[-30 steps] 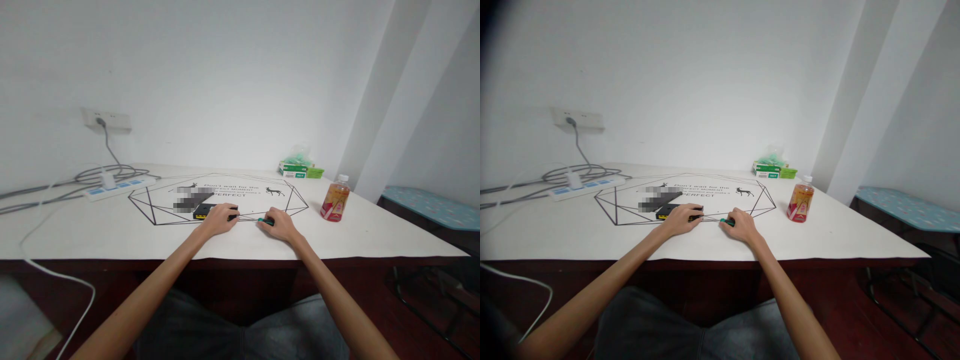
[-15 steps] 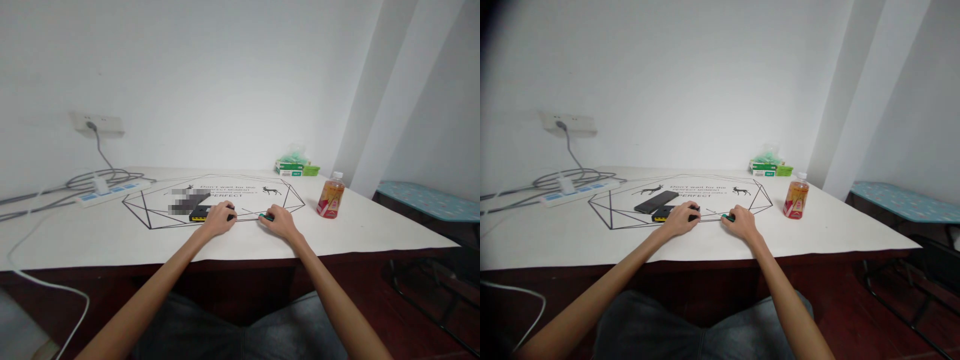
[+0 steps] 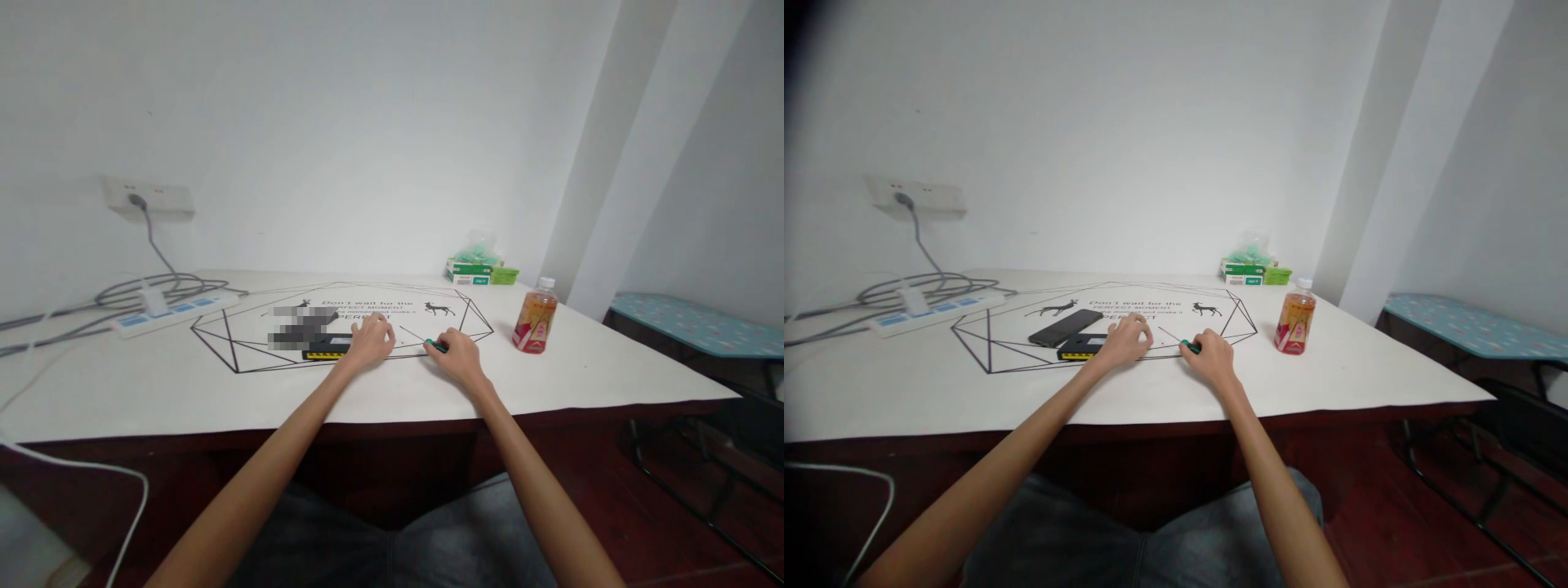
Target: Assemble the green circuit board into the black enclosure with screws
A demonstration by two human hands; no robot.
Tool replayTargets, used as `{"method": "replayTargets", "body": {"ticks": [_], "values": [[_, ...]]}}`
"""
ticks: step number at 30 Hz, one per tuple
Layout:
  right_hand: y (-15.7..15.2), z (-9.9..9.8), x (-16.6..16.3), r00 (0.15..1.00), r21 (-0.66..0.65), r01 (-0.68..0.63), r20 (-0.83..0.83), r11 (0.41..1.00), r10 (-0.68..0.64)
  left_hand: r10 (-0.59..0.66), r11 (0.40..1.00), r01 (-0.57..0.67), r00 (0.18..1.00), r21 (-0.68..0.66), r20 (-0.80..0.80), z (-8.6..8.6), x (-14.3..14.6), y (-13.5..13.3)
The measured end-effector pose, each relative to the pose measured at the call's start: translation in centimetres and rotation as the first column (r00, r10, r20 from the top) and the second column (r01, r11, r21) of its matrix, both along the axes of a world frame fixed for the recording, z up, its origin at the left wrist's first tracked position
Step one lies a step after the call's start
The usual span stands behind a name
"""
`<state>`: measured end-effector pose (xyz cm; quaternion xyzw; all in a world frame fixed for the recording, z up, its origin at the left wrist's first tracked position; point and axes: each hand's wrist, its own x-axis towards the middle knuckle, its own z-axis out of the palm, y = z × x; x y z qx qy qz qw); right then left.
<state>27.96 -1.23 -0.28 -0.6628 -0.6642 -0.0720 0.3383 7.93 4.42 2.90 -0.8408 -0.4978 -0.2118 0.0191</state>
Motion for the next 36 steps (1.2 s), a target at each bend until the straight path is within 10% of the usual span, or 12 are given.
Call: {"method": "replayTargets", "body": {"ticks": [9,16,22,36], "values": [[-0.1,0.2,0.1,0.995,-0.075,0.101,-0.012,0.992,-0.102,-0.003,0.998,0.009,0.996,-0.067,0.094,-0.2,0.6,2.9],[-0.2,0.3,-0.1,0.995,-0.079,0.098,-0.009,0.992,-0.099,-0.133,0.986,0.150,0.972,-0.078,0.195,1.1,-6.8,3.9],[-0.2,0.1,0.0,0.998,-0.096,0.068,0.003,0.993,-0.068,-0.323,0.907,0.299,0.946,-0.296,-0.035,1.1,-11.4,3.0],[-0.3,0.0,-0.1,0.999,-0.099,0.032,0.022,0.995,-0.030,0.160,0.984,-0.177,0.927,-0.019,-0.340,0.4,-3.5,-1.7]]}}
